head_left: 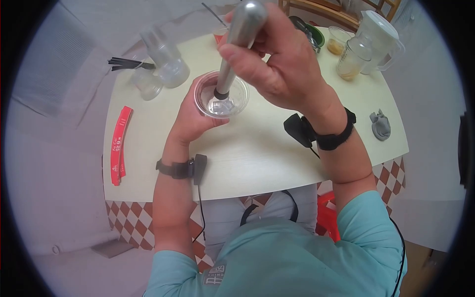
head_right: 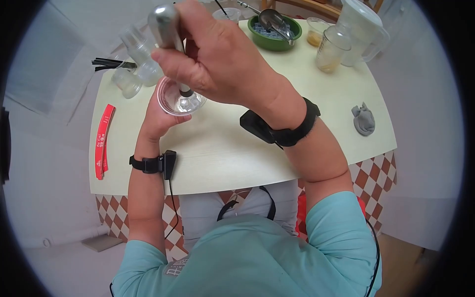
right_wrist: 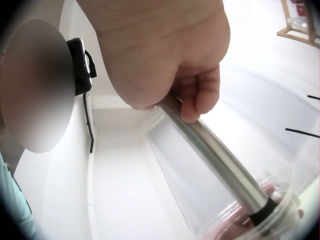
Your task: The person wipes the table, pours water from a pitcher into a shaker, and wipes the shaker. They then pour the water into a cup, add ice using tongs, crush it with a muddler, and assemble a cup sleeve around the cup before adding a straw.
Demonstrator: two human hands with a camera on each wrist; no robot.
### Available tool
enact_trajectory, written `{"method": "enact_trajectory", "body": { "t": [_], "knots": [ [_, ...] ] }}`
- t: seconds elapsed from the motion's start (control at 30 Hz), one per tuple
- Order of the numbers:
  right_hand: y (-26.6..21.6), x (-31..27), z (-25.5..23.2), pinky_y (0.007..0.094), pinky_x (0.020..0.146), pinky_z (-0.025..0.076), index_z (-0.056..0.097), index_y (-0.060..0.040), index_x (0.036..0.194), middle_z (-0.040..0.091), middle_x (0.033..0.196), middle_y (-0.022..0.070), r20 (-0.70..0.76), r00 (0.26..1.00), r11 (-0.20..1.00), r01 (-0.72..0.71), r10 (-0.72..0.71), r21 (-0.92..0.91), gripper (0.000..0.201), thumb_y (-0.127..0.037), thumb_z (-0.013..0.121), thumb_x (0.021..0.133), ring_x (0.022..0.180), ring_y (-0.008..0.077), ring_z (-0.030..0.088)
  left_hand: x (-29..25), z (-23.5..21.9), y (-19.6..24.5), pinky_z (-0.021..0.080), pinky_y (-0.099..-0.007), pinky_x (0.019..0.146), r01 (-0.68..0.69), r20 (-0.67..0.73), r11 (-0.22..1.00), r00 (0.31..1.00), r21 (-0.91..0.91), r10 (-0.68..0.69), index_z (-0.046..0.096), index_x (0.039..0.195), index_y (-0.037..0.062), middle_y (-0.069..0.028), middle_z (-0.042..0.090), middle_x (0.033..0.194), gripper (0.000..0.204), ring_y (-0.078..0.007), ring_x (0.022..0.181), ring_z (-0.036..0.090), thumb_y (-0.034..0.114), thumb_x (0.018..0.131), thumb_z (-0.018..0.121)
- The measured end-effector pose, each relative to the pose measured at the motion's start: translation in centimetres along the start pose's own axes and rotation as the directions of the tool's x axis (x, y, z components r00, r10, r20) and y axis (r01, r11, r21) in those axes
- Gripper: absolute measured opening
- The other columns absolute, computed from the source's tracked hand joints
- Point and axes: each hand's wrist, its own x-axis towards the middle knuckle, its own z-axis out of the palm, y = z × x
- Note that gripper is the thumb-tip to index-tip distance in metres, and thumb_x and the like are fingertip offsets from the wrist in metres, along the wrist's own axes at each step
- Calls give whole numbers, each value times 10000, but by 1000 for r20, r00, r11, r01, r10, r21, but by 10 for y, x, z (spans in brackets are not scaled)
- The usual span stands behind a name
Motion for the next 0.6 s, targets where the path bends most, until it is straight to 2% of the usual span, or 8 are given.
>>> {"method": "enact_trajectory", "body": {
  "t": [0.1,0.17,0.23,0.27,0.37,0.43,0.5,0.6],
  "knots": [
    [5,-3,9,250,593,526,505,-22,1226,694,850,60,60,990,973,133,-124,-186,285,-130,629,994,661,120,634,0,1,-2,423,-410,1129,-21,-25,1000,999,-10,21,410,1449,61,-90,542,1376,1006,-260,1311,520,54,581,919],
    [2,-3,8,254,651,545,485,-33,1296,682,870,56,97,994,977,63,-44,-206,394,-98,676,958,717,119,657,0,0,-7,423,-409,1128,-19,-38,1000,999,8,20,404,1454,63,-88,541,1378,1012,-262,1310,521,48,581,916],
    [4,0,10,284,550,475,461,6,1121,586,710,73,-30,997,992,-71,68,-108,333,-210,663,969,595,115,568,2,-4,-17,420,-409,1126,-31,-28,984,999,-175,27,406,1454,67,-82,539,1380,1014,-261,1309,522,52,579,918],
    [6,1,12,284,550,475,461,6,1121,586,710,73,-29,997,992,-71,69,-105,333,-210,663,969,595,115,568,3,-4,-17,416,-419,1126,-47,-24,968,999,-245,42,412,1449,59,-85,537,1379,1007,-266,1310,519,71,579,920],
    [11,1,15,296,555,470,450,9,1060,582,764,79,-259,958,991,-131,125,-6,316,-229,642,980,626,121,564,3,-3,-13,419,-422,1110,14,40,924,999,-382,1,418,1444,50,-86,533,1367,995,-266,1295,514,103,588,924],
    [6,2,14,303,566,470,446,15,1056,575,774,72,-240,944,973,-212,227,88,320,-235,633,985,647,124,560,4,-1,-9,420,-421,1101,8,50,912,999,-410,14,418,1443,45,-85,529,1363,987,-264,1286,511,113,598,922],
    [10,3,14,300,573,472,443,12,1050,559,751,67,-175,974,988,-152,143,-41,315,-231,633,985,647,126,556,4,-1,-12,420,-419,1093,8,61,899,998,-439,21,418,1443,40,-84,526,1359,978,-263,1277,508,124,608,920],
    [-1,4,9,303,574,470,440,12,1050,547,732,69,-59,969,962,-246,240,-118,317,-230,633,983,646,131,556,5,0,-17,408,-409,1093,-16,44,906,998,-423,38,418,1446,39,-78,519,1356,953,-254,1271,498,127,634,910]
  ]
}}
